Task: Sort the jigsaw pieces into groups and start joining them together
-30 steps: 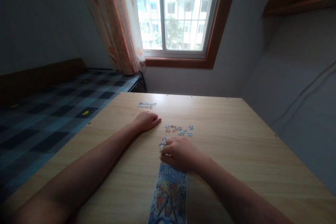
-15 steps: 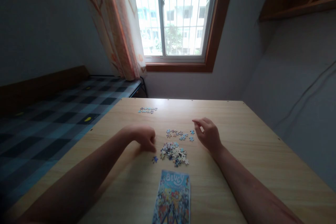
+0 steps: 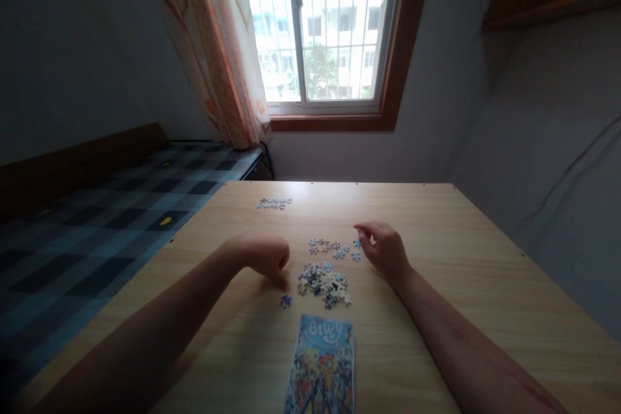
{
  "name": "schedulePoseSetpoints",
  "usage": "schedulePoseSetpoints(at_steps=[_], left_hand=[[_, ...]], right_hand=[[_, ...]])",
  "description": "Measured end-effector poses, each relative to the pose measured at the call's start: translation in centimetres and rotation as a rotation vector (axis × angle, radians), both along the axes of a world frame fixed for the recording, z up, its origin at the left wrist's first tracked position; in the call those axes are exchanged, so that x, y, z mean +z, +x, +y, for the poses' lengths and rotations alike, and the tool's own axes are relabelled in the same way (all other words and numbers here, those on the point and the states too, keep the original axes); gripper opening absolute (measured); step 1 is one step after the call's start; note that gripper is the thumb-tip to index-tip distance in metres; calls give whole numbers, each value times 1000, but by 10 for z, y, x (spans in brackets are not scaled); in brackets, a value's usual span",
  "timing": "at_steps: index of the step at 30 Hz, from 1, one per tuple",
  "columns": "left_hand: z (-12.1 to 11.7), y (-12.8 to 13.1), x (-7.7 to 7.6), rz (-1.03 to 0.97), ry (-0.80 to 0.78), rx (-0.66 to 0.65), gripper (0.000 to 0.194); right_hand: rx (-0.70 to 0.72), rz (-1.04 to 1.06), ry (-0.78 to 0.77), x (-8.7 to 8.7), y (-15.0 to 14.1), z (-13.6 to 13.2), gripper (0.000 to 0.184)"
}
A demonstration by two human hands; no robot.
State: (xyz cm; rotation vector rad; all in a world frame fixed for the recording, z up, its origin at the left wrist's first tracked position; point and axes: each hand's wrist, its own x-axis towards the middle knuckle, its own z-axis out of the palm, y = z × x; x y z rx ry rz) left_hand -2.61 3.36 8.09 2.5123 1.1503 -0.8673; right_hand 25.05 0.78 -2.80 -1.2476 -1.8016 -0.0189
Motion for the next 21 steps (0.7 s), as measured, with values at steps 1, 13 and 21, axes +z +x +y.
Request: schedulePoseSetpoints(at_steps=[1, 13, 21], left_hand=[[-2, 2, -2, -2, -16, -15, 45], [25, -13, -12, -25, -18, 223, 25], [40, -18, -6, -253, 218, 420, 20]], right_hand=[[3, -2, -4, 0, 0, 0, 21], [23, 52, -113, 2, -1, -1, 24], [16, 107, -154, -1, -1, 1, 25]])
